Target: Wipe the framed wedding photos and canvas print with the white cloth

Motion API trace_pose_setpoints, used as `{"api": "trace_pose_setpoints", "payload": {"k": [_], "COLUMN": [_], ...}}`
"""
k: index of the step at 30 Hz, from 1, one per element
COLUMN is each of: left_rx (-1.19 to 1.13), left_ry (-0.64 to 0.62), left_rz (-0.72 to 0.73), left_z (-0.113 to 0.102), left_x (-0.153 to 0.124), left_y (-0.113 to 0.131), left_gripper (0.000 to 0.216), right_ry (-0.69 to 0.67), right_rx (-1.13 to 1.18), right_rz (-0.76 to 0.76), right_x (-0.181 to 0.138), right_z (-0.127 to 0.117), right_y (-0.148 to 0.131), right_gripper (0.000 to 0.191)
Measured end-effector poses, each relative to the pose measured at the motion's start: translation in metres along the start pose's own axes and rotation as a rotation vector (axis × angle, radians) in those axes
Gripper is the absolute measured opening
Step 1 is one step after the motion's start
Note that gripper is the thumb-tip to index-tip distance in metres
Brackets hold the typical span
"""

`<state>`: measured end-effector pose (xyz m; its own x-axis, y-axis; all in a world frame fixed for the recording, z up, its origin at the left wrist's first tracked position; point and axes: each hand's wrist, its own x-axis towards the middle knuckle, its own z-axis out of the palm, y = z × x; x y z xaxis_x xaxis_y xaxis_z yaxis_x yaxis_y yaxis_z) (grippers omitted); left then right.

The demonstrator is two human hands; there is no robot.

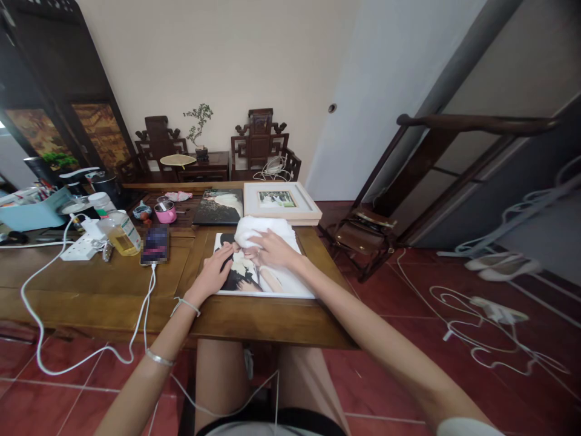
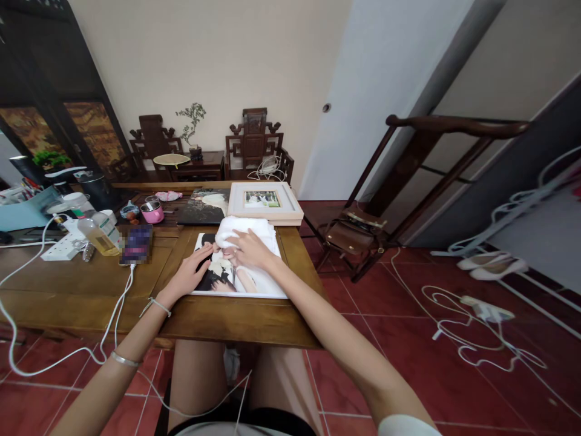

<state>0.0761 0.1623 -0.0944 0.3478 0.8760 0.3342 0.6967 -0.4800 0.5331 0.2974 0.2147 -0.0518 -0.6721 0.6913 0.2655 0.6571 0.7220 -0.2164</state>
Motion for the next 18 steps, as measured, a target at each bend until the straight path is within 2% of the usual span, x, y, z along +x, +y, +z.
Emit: {"api": "trace_pose_setpoints", "payload": {"k": [7, 10, 13, 18], "left_rx": [-0.001, -0.004, -0.002, -0.003], "left_ry": [0.031, 0.026, 0.015, 0.026], "left_rz": [-0.002, 0.014, 0.010, -0.003], "left_z": [0.004, 0.004, 0.002, 0.003], "left_x": [0.000, 0.000, 0.000, 0.001], "left_y": [-0.002, -0.001, 0.000, -0.001], "left_gripper": [0.044, 0.044, 0.045, 0.045], "right_ry": [-0.092, -0.154, -0.159, -0.095], "right_rx": [0.099, 0.160, 0.176, 0.137], "right_rz": [-0.133, -0.174, -0.139, -0.012], "right_x": [-0.094, -0.120, -0.114, -0.048], "right_z": [-0.013, -0.022, -0.026, -0.014], "right_y": [-0.069, -0.088, -0.079, -0.026], "right_gripper": [0.032, 0.031, 0.030, 0.033]}}
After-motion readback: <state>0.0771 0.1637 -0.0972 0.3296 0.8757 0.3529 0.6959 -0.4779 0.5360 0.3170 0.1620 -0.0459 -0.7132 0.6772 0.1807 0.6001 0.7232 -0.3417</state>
